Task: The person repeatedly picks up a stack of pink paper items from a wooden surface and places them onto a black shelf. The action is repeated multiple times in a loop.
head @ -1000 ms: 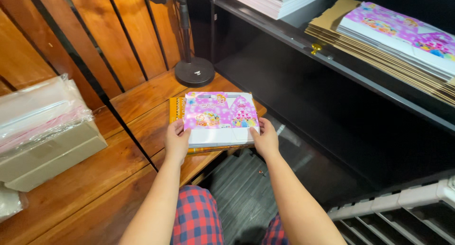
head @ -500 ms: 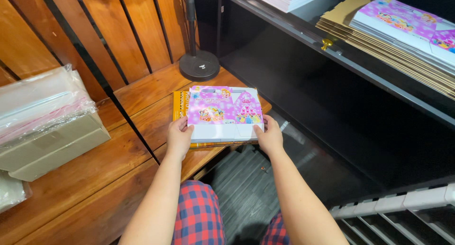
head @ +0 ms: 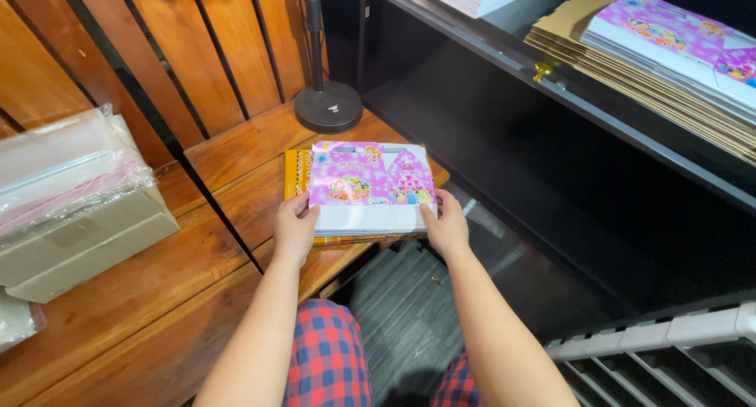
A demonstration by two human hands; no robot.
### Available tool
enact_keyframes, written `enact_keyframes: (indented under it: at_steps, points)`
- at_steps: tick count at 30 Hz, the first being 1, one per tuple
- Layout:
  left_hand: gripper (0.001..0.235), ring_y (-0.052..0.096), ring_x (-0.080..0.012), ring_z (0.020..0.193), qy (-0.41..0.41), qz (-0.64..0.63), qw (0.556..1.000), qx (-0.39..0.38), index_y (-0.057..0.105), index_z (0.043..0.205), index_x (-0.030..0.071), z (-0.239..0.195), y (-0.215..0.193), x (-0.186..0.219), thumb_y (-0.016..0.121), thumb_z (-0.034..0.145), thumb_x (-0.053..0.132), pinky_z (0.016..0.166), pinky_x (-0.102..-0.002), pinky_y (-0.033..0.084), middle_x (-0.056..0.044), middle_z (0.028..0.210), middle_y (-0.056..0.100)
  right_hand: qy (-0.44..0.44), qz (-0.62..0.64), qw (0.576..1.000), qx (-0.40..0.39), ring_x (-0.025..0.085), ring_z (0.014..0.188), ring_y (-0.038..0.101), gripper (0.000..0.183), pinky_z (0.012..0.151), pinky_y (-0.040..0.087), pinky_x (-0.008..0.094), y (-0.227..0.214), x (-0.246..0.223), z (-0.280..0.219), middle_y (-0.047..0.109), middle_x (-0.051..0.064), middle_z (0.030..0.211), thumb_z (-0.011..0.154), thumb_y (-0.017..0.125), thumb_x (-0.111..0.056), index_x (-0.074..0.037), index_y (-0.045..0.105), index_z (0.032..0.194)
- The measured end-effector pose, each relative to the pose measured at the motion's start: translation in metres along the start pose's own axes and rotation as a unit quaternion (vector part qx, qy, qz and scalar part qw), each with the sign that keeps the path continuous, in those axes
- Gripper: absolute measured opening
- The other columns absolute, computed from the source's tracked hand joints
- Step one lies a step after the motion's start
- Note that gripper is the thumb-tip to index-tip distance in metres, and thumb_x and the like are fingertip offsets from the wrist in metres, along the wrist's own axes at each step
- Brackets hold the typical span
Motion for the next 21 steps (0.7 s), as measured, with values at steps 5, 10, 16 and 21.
enact_keyframes:
  at_steps: [5, 10, 16, 21]
  points:
    - [0.05, 0.055, -0.0346, 0.135, -0.004, -0.007, 1.0, 0.001, 0.064, 0.138, 0.002, -0.003, 0.0, 0.003, 0.076, 0.09, 0.004, 0.109, -0.034, 0.051, -0.021, 0.143, 0.06, -0.003, -0.022, 1.0, -0.005, 0.027, 0.128, 0.064, 0.055, 0.109, 0.053, 0.038, -0.002, -0.004, -0.003, 0.065, 0.013, 0.134, 0.094, 0.074, -0.034, -0.011, 0.061, 0.142]
    - [0.049, 0.054, -0.0354, 0.137, -0.011, -0.005, 1.0, 0.004, 0.065, 0.139, 0.003, -0.008, 0.001, 0.013, 0.076, 0.09, 0.005, 0.109, -0.036, 0.05, -0.02, 0.141, 0.06, -0.004, -0.057, 0.998, -0.013, 0.024, 0.129, 0.064, 0.058, 0.111, 0.05, 0.039, -0.001, -0.003, -0.003, 0.064, 0.01, 0.135, 0.092, 0.075, -0.036, -0.016, 0.058, 0.144]
    - [0.048, 0.059, -0.0267, 0.134, -0.064, -0.016, 0.998, -0.007, 0.064, 0.142, 0.01, -0.012, 0.001, 0.035, 0.073, 0.095, 0.012, 0.108, -0.034, 0.052, -0.016, 0.14, 0.065, -0.008, -0.071, 0.997, -0.012, 0.025, 0.13, 0.063, 0.061, 0.112, 0.048, 0.041, 0.002, 0.0, -0.001, 0.063, 0.01, 0.136, 0.091, 0.076, -0.037, -0.016, 0.057, 0.145]
    - [0.047, 0.062, -0.0353, 0.129, -0.007, 0.048, 0.999, 0.013, 0.067, 0.14, 0.013, -0.015, 0.002, 0.062, 0.073, 0.094, 0.008, 0.104, -0.039, 0.054, -0.018, 0.141, 0.059, -0.006, -0.077, 0.997, -0.01, 0.024, 0.131, 0.062, 0.063, 0.112, 0.047, 0.04, 0.001, 0.0, -0.003, 0.063, 0.008, 0.137, 0.09, 0.076, -0.037, -0.016, 0.056, 0.146]
Point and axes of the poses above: each hand's wrist, its own z-axis towards the middle knuckle, its own y-axis out of the palm, x = y × z, the point moved 3 cm from there along z, towards the middle knuckle
